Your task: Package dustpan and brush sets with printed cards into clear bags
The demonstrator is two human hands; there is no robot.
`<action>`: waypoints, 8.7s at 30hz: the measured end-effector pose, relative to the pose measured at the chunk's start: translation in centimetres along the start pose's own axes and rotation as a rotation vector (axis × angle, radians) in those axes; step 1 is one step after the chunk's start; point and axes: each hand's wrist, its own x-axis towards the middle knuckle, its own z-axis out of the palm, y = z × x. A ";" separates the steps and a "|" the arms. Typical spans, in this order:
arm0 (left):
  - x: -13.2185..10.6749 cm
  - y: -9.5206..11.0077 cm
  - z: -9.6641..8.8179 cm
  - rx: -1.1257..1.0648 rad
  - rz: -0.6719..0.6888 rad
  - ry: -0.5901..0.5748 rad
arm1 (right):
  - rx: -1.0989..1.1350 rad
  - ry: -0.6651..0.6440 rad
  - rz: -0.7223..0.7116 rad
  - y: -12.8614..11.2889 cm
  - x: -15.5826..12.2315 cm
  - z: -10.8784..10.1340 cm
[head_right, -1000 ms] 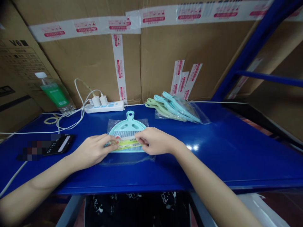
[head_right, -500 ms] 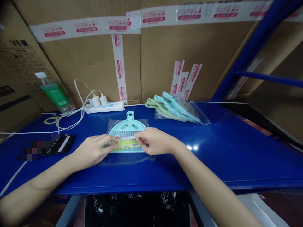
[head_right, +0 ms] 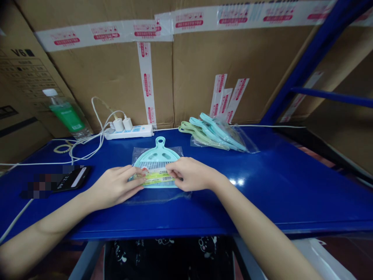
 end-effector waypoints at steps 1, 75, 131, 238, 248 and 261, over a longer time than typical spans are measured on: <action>0.0 0.0 0.0 0.004 -0.001 -0.003 | -0.002 -0.001 0.000 0.0 0.0 0.0; -0.1 -0.1 -0.1 -0.208 0.009 -0.182 | 0.127 0.061 -0.029 0.1 0.4 0.3; -0.2 -0.5 -1.0 -0.384 0.005 -0.267 | 0.028 -0.056 0.230 0.7 -0.7 -0.9; 0.4 0.0 1.3 -0.462 -0.563 -0.070 | 0.006 -0.007 0.260 0.1 -0.2 -0.5; 0.6 -0.1 0.8 -0.365 -0.564 -0.209 | -0.014 -0.059 0.218 0.0 -0.5 -1.0; 0.5 -0.1 0.8 -0.478 -0.544 -0.166 | 0.088 -0.125 0.219 -0.4 -0.7 -1.2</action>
